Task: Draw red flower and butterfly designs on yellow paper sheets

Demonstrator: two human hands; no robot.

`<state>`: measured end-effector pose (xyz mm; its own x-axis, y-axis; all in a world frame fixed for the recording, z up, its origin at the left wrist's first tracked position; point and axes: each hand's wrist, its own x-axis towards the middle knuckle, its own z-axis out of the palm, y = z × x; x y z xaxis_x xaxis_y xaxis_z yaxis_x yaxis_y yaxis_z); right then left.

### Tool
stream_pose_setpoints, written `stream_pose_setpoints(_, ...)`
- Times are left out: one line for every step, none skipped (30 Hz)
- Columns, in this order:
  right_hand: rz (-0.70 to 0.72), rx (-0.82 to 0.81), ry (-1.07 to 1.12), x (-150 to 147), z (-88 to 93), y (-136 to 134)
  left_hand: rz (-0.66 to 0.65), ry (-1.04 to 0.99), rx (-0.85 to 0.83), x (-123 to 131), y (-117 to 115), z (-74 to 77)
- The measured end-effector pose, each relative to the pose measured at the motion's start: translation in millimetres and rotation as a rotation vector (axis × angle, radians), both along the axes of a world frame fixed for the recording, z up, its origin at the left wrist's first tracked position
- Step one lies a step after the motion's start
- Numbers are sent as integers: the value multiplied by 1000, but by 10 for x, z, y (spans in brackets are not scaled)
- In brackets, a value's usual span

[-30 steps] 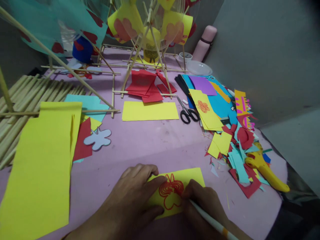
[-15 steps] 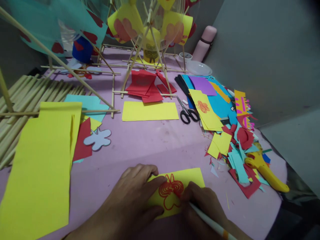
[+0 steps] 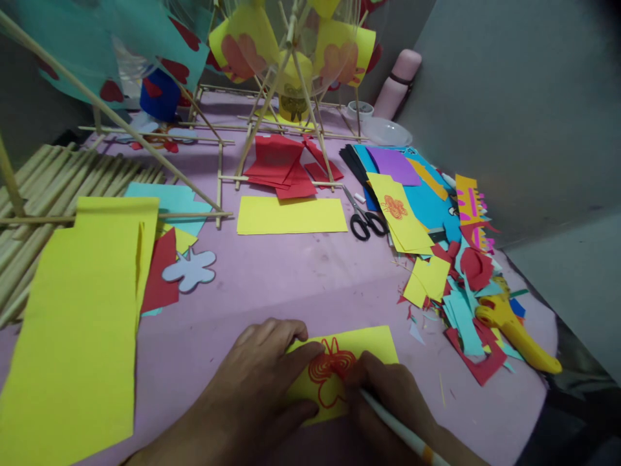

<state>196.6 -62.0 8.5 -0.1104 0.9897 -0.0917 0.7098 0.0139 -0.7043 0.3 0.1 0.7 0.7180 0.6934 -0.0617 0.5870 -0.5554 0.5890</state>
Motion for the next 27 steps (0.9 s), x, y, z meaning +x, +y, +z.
stream_pose_setpoints(-4, -1, 6, 2, -1, -1, -2, 0, 1, 1, 1, 1)
stream_pose_setpoints(-4, -6, 18, 6, 0, -3, -3, 2, 1, 2, 2, 1)
stream_pose_setpoints(-2, -16, 35, 13, 2, -5, -2, 7, 1, 3, 3, 2)
stream_pose_setpoints(-1, -30, 58, 21, 4, -7, -3, 13, 0, 4, 3, 3)
stream_pose_setpoints(-1, -45, 81, 30, 8, -10, -1, 18, 1, 5, 4, 3)
stream_pose_setpoints(-3, -59, 100, 39, 11, -13, 0, 20, 3, 6, 5, 4)
stream_pose_setpoints(-6, -68, 109, 47, 14, -16, 0, 18, 5, 6, 5, 3)
stream_pose_setpoints(-11, -73, 108, 53, 17, -18, -1, 13, 7, 5, 6, 1)
stream_pose_setpoints(-12, -75, 105, 57, 20, -19, -2, 9, 9, 4, 7, -2)
stream_pose_setpoints(-8, -74, 103, 60, 24, -20, 0, 7, 11, 3, 7, -6)
stream_pose_setpoints(-3, -73, 102, 61, 28, -20, 2, 7, 13, 0, 7, -10)
stream_pose_setpoints(4, -72, 105, 60, 33, -19, 3, 9, 14, -2, 6, -14)
stream_pose_setpoints(10, -71, 108, 59, 38, -17, 3, 10, 16, -4, 4, -17)
stream_pose_setpoints(19, -71, 114, 57, 42, -15, 3, 11, 19, -5, 3, -20)
stream_pose_setpoints(25, -70, 119, 55, 45, -13, 2, 11, 23, -6, 2, -23)
stream_pose_setpoints(26, -67, 122, 55, 45, -12, 1, 11, 28, -5, 2, -25)
stream_pose_setpoints(29, -61, 126, 56, 43, -12, -1, 10, 31, -4, 2, -27)
stream_pose_setpoints(32, -51, 128, 59, 38, -14, -1, 10, 34, -2, 3, -28)
stream_pose_setpoints(39, -40, 127, 63, 30, -17, -2, 10, 34, 0, 4, -29)
stream_pose_setpoints(49, -30, 123, 68, 21, -20, 0, 12, 33, 2, 4, -28)
stream_pose_setpoints(54, -24, 114, 74, 10, -24, 0, 13, 30, 3, 4, -26)
stream_pose_setpoints(60, -23, 112, 78, -1, -28, 1, 15, 25, 3, 3, -23)
stream_pose_setpoints(60, -23, 111, 82, -11, -31, 2, 17, 21, 3, 2, -18)
stream_pose_setpoints(54, -23, 112, 83, -19, -33, 3, 18, 17, 3, 1, -13)
stream_pose_setpoints(47, -24, 112, 83, -24, -34, 0, 15, 15, 3, 1, -9)
stream_pose_setpoints(42, -23, 114, 82, -26, -34, -2, 11, 17, 3, 2, -4)
stream_pose_setpoints(40, -21, 117, 79, -26, -33, -3, 9, 18, 4, 5, -1)
